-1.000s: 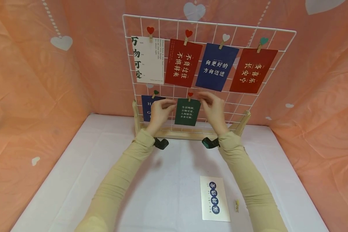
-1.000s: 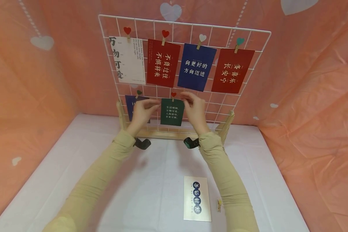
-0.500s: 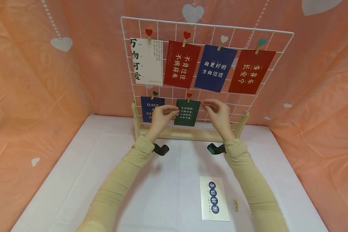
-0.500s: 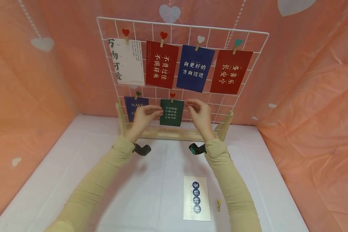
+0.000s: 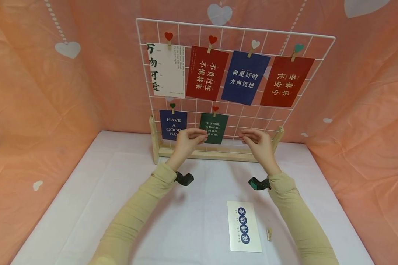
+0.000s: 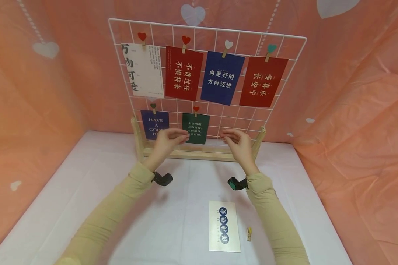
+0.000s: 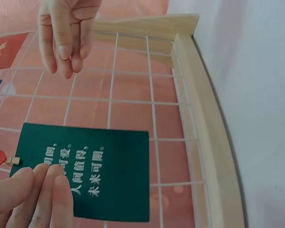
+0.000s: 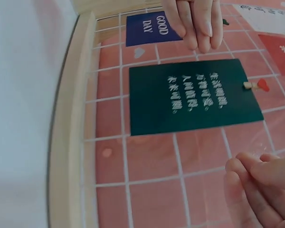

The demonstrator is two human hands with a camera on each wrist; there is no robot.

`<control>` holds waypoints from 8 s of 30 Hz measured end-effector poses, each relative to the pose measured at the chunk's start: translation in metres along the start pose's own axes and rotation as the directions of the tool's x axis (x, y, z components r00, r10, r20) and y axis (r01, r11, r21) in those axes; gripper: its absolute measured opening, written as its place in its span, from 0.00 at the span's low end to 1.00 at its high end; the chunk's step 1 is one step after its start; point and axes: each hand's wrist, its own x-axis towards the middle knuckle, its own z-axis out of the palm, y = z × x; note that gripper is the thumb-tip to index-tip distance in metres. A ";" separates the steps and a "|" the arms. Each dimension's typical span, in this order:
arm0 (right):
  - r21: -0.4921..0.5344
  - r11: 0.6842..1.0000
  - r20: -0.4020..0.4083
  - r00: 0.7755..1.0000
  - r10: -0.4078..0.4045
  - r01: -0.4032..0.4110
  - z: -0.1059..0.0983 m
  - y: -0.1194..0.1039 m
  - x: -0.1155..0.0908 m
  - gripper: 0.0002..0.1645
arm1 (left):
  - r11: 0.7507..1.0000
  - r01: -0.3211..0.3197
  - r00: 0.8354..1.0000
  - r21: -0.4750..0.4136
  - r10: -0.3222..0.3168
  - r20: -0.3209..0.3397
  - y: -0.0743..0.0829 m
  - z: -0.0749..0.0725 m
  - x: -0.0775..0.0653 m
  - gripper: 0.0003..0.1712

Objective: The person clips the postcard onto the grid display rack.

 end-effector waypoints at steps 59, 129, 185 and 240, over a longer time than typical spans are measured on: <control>-0.073 0.879 0.321 0.823 0.469 -0.472 -0.109 0.079 -0.155 0.21 | 0.922 0.387 0.811 0.027 -0.354 0.466 -0.067 0.076 -0.070 0.11; 0.039 0.842 0.769 0.554 0.319 -0.539 -0.105 0.078 -0.191 0.15 | 0.829 0.298 0.761 0.473 -0.505 0.406 -0.071 0.095 -0.083 0.10; -0.003 0.851 0.747 0.565 0.351 -0.526 -0.099 0.072 -0.192 0.13 | 0.829 0.103 0.849 0.549 -0.361 0.386 -0.072 0.096 -0.085 0.13; -0.051 0.926 0.744 0.604 0.286 -0.375 -0.089 0.069 -0.189 0.09 | 0.791 0.594 0.634 0.149 -0.574 0.518 -0.079 0.075 -0.073 0.10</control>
